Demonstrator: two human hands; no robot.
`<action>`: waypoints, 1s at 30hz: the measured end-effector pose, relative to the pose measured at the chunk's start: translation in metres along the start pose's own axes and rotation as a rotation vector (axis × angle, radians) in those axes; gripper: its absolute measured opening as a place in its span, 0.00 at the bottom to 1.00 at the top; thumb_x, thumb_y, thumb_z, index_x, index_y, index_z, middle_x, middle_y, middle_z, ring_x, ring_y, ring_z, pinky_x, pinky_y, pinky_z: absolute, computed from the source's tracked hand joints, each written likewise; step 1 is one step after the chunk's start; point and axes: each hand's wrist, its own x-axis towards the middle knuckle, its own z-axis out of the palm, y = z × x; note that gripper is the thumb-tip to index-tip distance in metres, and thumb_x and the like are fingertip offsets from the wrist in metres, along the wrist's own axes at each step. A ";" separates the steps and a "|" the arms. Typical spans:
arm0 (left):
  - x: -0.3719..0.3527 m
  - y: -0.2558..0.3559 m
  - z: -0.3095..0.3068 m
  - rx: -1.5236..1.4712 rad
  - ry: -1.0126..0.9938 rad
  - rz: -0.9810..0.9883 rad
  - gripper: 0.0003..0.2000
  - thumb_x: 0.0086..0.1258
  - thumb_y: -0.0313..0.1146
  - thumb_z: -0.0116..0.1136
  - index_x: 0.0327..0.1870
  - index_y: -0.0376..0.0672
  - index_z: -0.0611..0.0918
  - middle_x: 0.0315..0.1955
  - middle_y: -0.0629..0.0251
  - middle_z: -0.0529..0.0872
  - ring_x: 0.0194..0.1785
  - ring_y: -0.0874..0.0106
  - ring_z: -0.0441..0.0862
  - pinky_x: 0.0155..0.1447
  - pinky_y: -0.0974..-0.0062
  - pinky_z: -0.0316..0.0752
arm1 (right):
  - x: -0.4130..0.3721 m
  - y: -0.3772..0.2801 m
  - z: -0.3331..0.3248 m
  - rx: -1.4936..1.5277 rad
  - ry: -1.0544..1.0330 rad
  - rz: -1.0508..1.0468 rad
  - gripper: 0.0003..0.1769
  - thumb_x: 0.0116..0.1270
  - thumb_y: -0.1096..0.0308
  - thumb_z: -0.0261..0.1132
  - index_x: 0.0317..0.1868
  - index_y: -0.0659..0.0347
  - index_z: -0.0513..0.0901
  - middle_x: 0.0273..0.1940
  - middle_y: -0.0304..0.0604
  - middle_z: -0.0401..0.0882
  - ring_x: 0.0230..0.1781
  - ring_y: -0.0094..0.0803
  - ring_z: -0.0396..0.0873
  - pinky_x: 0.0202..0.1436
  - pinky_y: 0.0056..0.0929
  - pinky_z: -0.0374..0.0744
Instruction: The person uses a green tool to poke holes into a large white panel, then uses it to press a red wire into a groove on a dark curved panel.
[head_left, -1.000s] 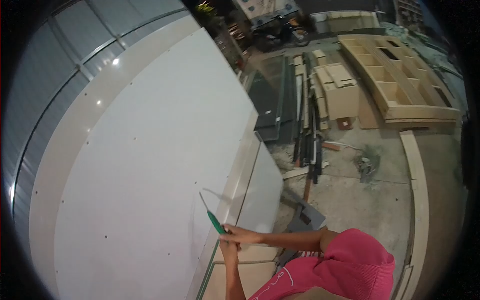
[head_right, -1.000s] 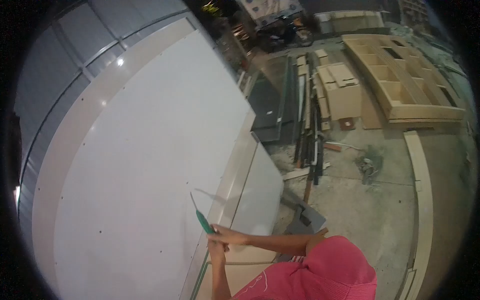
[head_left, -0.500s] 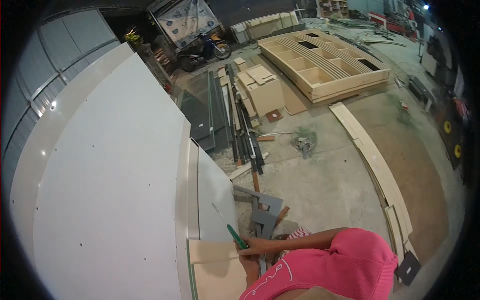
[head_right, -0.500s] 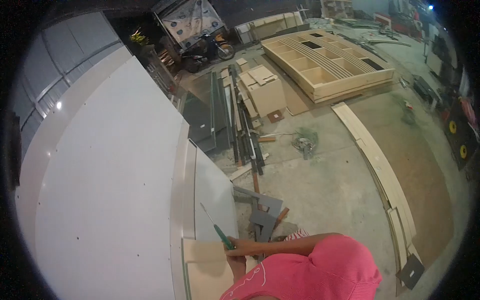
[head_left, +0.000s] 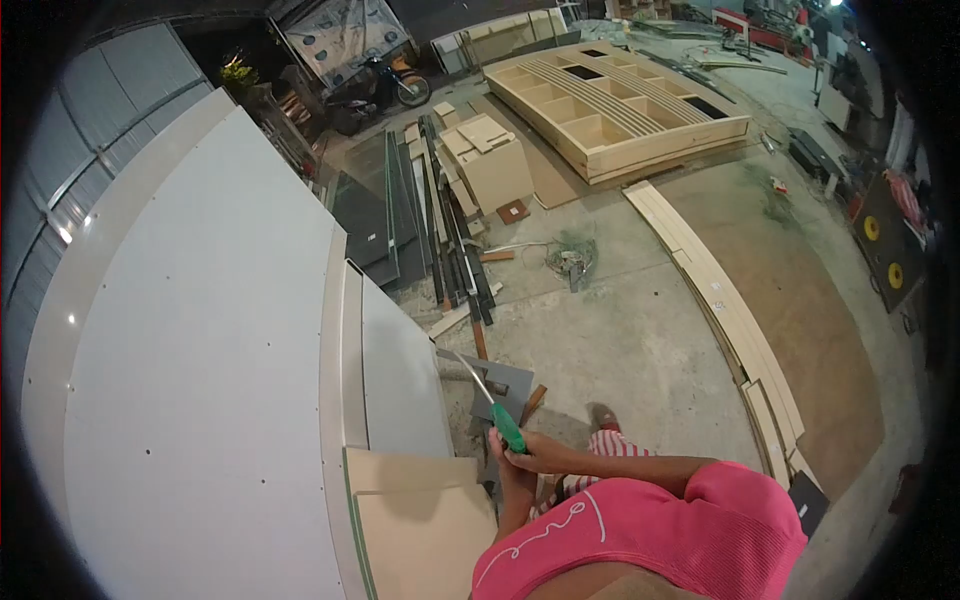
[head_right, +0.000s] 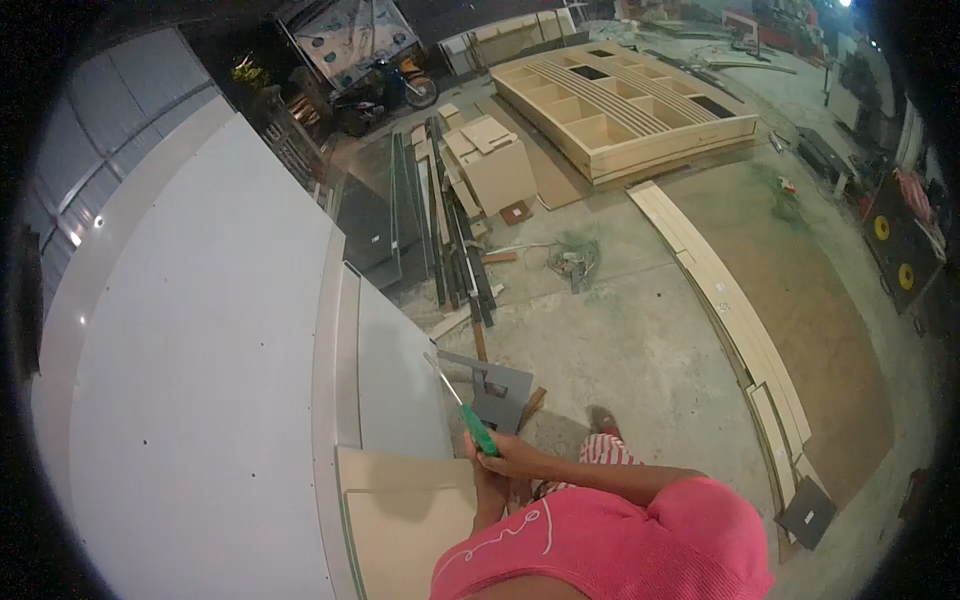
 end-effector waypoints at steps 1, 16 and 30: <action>0.008 -0.002 0.020 0.014 0.037 0.023 0.20 0.71 0.47 0.41 0.60 0.50 0.60 0.49 0.69 0.67 0.50 0.75 0.69 0.51 0.75 0.68 | -0.001 0.005 -0.014 0.014 -0.004 0.010 0.24 0.63 0.63 0.56 0.59 0.59 0.64 0.38 0.45 0.75 0.39 0.33 0.74 0.46 0.34 0.72; 0.282 -0.164 0.283 0.991 -0.533 0.186 0.35 0.64 0.28 0.53 0.68 0.40 0.46 0.56 0.49 0.69 0.54 0.56 0.74 0.53 0.67 0.69 | -0.025 0.074 -0.389 0.012 0.698 0.061 0.17 0.64 0.65 0.57 0.49 0.67 0.72 0.36 0.48 0.78 0.38 0.34 0.76 0.46 0.31 0.73; 0.535 -0.229 0.374 0.938 -0.740 -0.010 0.35 0.63 0.27 0.53 0.67 0.41 0.47 0.52 0.48 0.73 0.54 0.54 0.74 0.54 0.66 0.69 | 0.091 0.134 -0.603 -0.060 0.967 0.196 0.20 0.64 0.59 0.58 0.46 0.70 0.73 0.36 0.49 0.78 0.39 0.33 0.77 0.44 0.30 0.74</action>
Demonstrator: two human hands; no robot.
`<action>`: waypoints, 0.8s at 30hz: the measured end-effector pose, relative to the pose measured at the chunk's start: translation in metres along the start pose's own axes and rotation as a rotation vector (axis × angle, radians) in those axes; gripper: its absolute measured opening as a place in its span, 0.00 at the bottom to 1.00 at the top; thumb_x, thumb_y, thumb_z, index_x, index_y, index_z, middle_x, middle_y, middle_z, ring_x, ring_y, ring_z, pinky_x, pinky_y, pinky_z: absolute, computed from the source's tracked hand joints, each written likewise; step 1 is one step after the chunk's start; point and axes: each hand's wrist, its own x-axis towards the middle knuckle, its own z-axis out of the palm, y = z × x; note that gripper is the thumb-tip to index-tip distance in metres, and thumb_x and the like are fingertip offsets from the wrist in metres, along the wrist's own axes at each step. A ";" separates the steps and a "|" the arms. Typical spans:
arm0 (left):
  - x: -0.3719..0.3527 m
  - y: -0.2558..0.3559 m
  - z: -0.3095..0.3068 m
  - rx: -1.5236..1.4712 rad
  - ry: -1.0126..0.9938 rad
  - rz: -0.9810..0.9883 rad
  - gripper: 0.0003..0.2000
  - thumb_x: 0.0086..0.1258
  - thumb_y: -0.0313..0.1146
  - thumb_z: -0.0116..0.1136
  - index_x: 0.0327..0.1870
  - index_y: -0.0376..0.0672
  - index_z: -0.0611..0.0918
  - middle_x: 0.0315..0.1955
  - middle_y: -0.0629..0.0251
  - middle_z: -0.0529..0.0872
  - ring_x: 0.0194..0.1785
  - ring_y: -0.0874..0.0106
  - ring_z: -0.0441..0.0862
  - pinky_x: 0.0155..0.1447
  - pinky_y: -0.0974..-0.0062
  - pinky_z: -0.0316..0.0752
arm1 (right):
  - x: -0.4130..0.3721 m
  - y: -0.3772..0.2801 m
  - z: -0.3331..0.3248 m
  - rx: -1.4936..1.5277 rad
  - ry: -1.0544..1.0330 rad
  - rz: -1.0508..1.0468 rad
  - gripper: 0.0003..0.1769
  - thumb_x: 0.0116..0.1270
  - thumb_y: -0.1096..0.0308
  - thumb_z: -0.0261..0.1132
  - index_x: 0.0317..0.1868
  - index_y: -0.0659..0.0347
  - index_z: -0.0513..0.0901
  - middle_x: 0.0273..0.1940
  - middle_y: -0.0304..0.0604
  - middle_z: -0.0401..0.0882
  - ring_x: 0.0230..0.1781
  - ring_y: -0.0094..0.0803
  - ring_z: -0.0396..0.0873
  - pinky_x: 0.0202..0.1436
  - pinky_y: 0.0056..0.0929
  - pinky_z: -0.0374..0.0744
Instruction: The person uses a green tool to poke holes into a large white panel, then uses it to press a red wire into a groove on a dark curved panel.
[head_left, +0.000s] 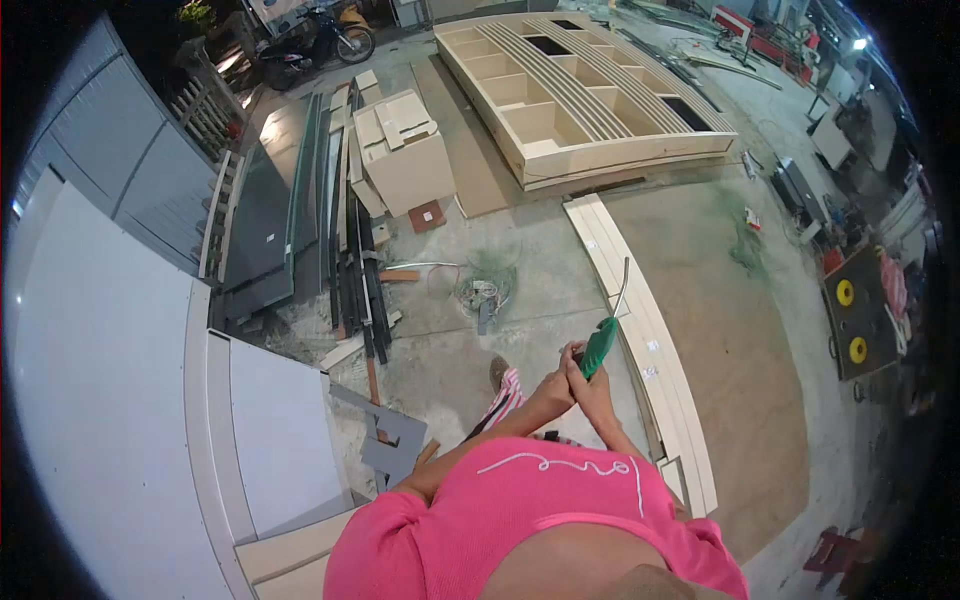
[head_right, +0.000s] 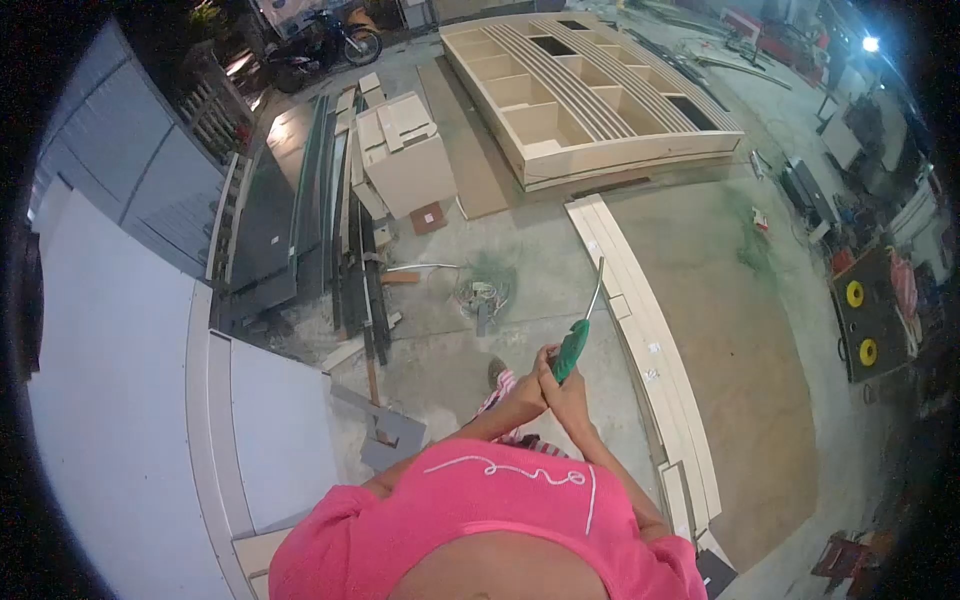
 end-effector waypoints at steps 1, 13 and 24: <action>0.023 -0.004 -0.013 0.008 -0.058 -0.114 0.35 0.62 0.26 0.55 0.66 0.39 0.49 0.53 0.51 0.71 0.57 0.61 0.72 0.57 0.70 0.67 | 0.024 0.002 0.005 -0.012 -0.006 -0.004 0.20 0.64 0.59 0.58 0.46 0.70 0.73 0.36 0.49 0.78 0.39 0.33 0.77 0.44 0.30 0.74; 0.249 -0.002 -0.214 0.072 0.124 0.200 0.34 0.63 0.27 0.54 0.65 0.44 0.47 0.46 0.46 0.78 0.49 0.49 0.77 0.46 0.62 0.74 | 0.318 -0.054 0.092 0.083 -0.110 -0.027 0.18 0.64 0.62 0.57 0.48 0.69 0.73 0.39 0.48 0.78 0.41 0.30 0.76 0.45 0.28 0.73; 0.435 -0.078 -0.323 0.060 0.256 0.062 0.35 0.63 0.31 0.56 0.66 0.44 0.47 0.48 0.47 0.77 0.49 0.52 0.78 0.50 0.64 0.73 | 0.554 -0.012 0.142 0.112 -0.289 0.060 0.20 0.64 0.61 0.59 0.50 0.68 0.73 0.41 0.47 0.78 0.43 0.30 0.76 0.47 0.28 0.73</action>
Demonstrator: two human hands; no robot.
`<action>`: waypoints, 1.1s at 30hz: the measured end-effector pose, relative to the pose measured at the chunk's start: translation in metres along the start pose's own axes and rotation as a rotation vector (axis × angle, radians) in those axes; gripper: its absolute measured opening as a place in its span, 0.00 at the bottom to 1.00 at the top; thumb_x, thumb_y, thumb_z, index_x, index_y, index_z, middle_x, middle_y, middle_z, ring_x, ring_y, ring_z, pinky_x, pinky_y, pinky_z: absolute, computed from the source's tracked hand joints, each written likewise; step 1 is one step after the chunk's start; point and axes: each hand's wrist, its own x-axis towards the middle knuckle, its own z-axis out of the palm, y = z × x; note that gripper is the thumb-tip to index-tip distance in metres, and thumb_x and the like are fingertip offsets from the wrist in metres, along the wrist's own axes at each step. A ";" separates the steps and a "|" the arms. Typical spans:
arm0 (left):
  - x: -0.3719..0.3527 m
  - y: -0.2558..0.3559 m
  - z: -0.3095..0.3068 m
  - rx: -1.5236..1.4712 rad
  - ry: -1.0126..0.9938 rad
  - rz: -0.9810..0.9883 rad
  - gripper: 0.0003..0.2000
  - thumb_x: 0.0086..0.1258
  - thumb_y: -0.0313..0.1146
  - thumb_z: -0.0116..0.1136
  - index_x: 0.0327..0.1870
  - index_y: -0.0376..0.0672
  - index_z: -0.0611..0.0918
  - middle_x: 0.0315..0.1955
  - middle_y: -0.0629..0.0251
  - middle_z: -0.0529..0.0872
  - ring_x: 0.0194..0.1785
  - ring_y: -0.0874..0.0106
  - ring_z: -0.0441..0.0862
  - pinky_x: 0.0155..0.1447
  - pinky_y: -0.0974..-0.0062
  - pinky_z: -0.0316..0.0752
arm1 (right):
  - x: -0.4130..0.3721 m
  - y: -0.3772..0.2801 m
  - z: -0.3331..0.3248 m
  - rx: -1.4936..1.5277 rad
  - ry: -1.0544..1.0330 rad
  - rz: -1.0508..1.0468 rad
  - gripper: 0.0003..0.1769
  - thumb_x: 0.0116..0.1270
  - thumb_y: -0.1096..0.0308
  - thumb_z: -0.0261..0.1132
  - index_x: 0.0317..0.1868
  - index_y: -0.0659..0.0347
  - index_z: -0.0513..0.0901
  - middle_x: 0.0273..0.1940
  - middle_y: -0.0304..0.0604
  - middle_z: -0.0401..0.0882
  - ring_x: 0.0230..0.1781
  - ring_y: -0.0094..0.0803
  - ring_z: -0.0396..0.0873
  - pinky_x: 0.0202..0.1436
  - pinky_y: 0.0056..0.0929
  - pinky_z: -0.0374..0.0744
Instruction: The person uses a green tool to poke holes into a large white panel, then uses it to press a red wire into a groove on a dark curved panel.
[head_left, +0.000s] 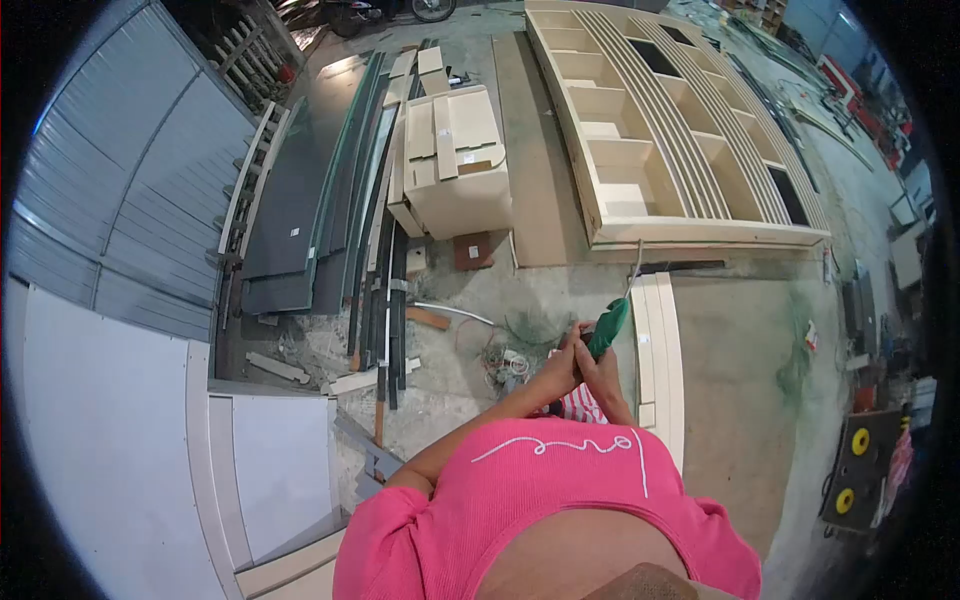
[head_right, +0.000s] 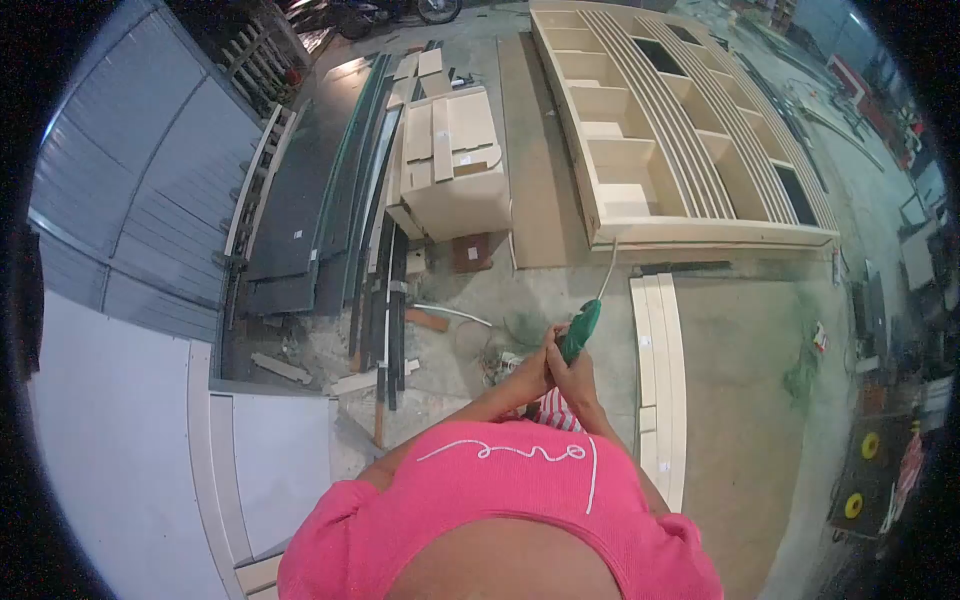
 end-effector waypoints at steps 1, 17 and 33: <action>0.029 -0.004 -0.004 -0.002 -0.004 -0.084 0.35 0.63 0.31 0.56 0.66 0.43 0.48 0.48 0.47 0.77 0.49 0.53 0.78 0.51 0.64 0.73 | 0.031 0.006 -0.008 -0.017 -0.037 -0.008 0.19 0.64 0.62 0.58 0.50 0.68 0.73 0.40 0.46 0.78 0.42 0.30 0.76 0.46 0.28 0.73; 0.442 -0.033 -0.089 0.177 0.195 0.164 0.47 0.60 0.27 0.57 0.68 0.43 0.31 0.44 0.43 0.78 0.45 0.50 0.79 0.50 0.65 0.73 | 0.451 -0.087 -0.100 -0.215 -0.111 -0.130 0.18 0.64 0.63 0.58 0.48 0.68 0.75 0.39 0.54 0.80 0.42 0.42 0.80 0.47 0.34 0.74; 1.033 0.040 -0.459 -0.019 -0.027 0.071 0.34 0.58 0.29 0.56 0.65 0.40 0.52 0.17 0.63 0.75 0.14 0.72 0.70 0.14 0.72 0.63 | 1.072 -0.346 -0.051 -0.286 -0.086 -0.390 0.17 0.62 0.58 0.53 0.40 0.66 0.75 0.31 0.39 0.75 0.32 0.24 0.72 0.37 0.25 0.71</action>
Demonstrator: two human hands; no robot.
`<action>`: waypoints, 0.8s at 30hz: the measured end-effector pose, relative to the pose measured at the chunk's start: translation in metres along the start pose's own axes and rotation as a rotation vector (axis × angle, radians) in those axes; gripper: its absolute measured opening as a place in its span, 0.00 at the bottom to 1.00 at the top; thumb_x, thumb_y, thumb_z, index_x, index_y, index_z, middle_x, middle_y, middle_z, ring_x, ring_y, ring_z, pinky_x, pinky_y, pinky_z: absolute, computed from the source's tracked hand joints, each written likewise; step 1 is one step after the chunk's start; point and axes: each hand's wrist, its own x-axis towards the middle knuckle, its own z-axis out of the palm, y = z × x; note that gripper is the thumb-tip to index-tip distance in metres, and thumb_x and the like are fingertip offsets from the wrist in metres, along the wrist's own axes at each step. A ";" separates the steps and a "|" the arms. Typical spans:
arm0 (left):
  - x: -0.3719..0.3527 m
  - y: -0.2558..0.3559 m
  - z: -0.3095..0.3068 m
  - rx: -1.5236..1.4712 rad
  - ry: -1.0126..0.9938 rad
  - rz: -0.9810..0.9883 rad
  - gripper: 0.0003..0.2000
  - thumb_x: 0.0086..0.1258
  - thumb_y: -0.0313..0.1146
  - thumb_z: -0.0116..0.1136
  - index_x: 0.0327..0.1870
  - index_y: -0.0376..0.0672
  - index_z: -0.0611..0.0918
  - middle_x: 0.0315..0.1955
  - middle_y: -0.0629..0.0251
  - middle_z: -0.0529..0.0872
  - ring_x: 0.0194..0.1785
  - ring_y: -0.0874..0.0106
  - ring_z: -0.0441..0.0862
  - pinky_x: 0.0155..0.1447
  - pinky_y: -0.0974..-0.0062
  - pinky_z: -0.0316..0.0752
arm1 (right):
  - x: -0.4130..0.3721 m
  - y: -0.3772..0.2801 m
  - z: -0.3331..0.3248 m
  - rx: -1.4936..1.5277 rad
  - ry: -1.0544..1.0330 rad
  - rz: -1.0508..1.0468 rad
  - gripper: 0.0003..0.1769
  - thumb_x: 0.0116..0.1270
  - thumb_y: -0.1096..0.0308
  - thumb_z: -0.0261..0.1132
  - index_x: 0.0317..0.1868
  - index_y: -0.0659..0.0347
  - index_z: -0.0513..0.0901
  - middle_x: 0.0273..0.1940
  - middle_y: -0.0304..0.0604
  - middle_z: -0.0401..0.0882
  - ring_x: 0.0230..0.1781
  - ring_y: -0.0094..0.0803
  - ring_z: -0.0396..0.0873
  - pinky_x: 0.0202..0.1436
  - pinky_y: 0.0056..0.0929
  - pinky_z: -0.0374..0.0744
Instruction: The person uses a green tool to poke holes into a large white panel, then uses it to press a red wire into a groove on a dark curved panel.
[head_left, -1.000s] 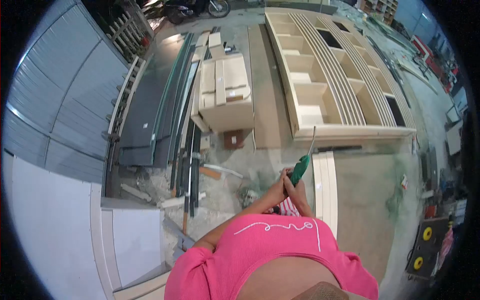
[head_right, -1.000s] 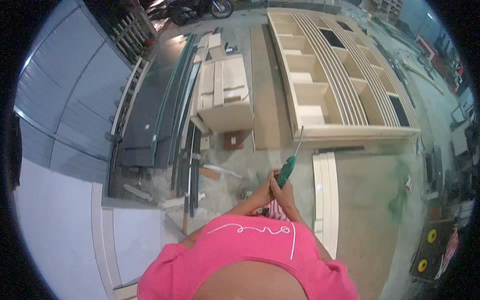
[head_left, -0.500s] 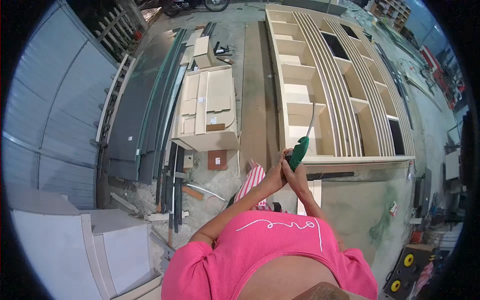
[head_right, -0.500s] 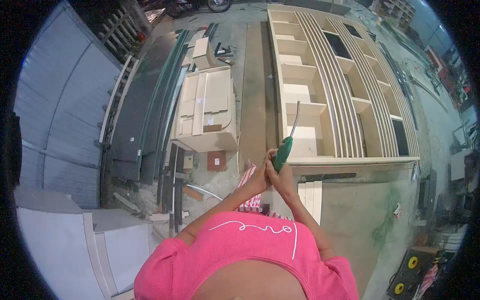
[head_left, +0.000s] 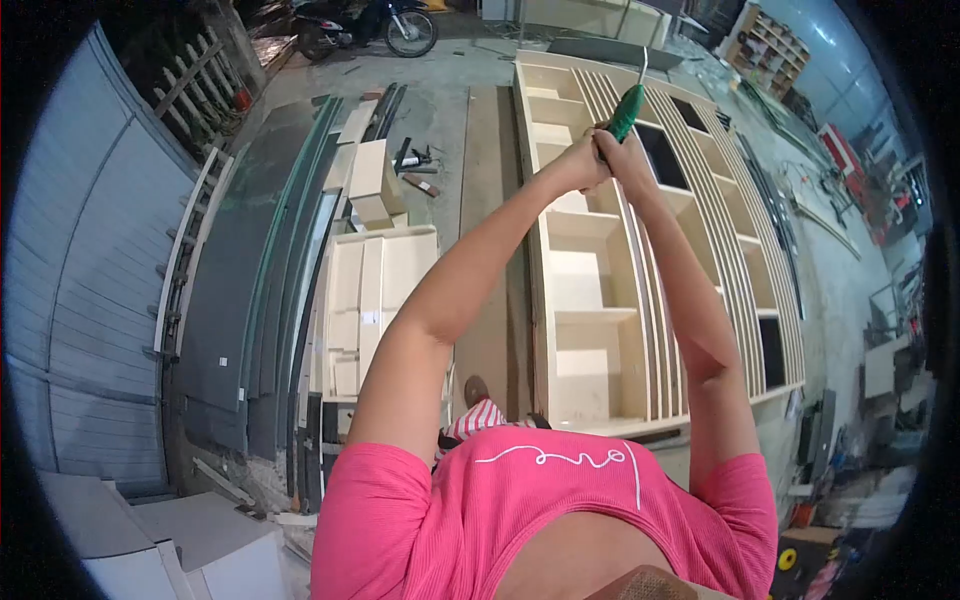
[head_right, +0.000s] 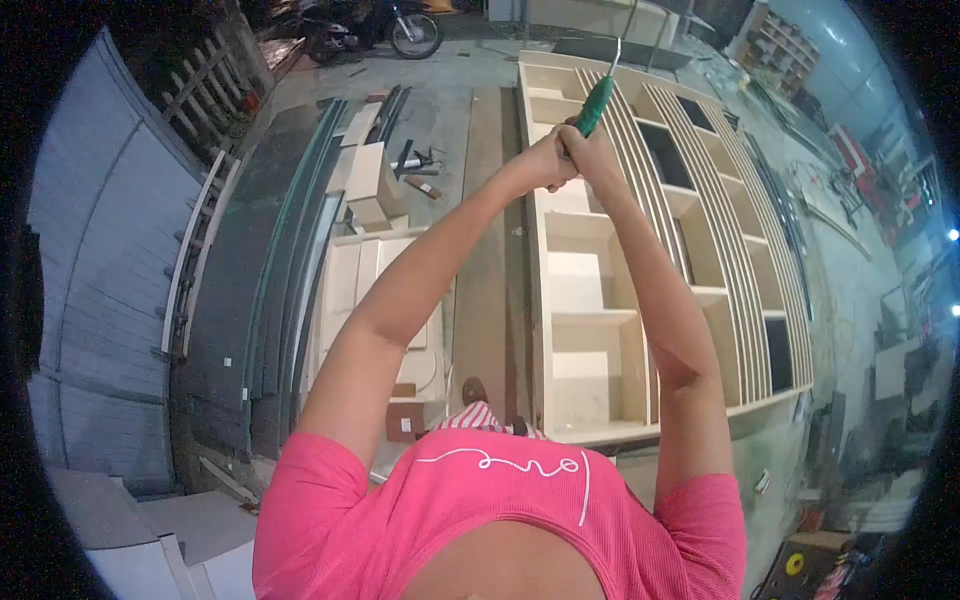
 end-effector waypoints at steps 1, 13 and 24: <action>0.016 -0.007 -0.012 -0.049 0.018 0.047 0.34 0.57 0.27 0.57 0.64 0.39 0.53 0.14 0.66 0.71 0.13 0.75 0.68 0.13 0.72 0.62 | 0.025 0.008 0.003 -0.016 0.006 -0.033 0.17 0.62 0.58 0.53 0.38 0.66 0.75 0.30 0.39 0.75 0.31 0.25 0.72 0.37 0.26 0.71; 0.173 -0.078 -0.161 -0.048 0.125 -0.025 0.22 0.59 0.27 0.53 0.55 0.38 0.63 0.15 0.71 0.68 0.14 0.78 0.65 0.14 0.76 0.60 | 0.262 0.078 0.061 -0.009 -0.070 0.041 0.19 0.60 0.57 0.56 0.41 0.65 0.76 0.33 0.41 0.76 0.34 0.27 0.74 0.40 0.27 0.72; 0.414 -0.171 -0.315 -0.065 0.189 -0.190 0.09 0.58 0.31 0.58 0.32 0.41 0.70 0.13 0.71 0.69 0.15 0.78 0.67 0.15 0.76 0.58 | 0.572 0.185 0.092 -0.084 -0.134 0.021 0.23 0.56 0.56 0.57 0.42 0.71 0.74 0.32 0.55 0.79 0.37 0.41 0.79 0.43 0.36 0.74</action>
